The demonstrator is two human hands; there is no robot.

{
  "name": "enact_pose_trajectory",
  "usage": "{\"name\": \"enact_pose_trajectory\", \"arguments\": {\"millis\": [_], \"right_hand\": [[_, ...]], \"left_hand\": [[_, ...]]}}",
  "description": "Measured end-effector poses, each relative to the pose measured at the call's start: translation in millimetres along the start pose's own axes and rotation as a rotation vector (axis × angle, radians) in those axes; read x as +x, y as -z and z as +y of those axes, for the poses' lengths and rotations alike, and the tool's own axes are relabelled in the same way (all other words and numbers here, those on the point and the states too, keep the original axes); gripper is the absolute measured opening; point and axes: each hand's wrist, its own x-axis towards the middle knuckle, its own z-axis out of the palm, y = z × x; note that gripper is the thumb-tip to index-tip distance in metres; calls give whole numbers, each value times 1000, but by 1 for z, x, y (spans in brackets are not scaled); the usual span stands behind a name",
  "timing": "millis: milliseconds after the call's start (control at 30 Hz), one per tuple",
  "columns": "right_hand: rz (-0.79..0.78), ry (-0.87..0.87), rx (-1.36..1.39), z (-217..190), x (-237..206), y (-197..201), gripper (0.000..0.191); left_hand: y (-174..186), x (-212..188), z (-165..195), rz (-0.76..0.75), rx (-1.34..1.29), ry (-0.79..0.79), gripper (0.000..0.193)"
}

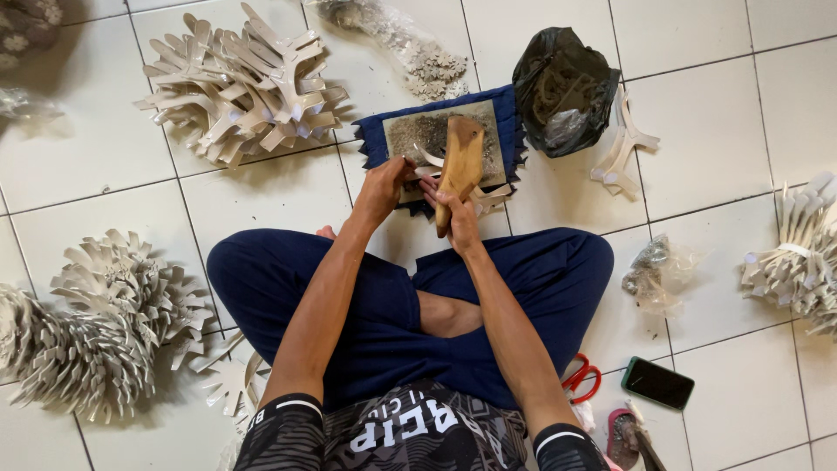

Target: The person sits on the floor sanding white plastic shoe components. They hold each component against a wooden sanding block, rub the edges with a small hand tool, brush off dust, and place finished pieces onto piles on the floor, working through the parts one at a time.

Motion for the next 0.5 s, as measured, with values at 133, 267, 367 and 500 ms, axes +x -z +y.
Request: {"name": "enact_pose_trajectory", "arguments": {"millis": [133,267,367,500], "right_hand": [[6,-2,-7,0,0,0,53],[14,-9,-3,1,-1,2,52],[16,-9,-7,2,0,3,52],[17,-7,5,3,0,4,51]], "left_hand": [[0,1,-4,-19,-33,27,16],[0,2,-5,-19,-159,42,23],[0,1,-6,-31,-127,32,20],[3,2,-4,-59,-9,-40,25]]}}
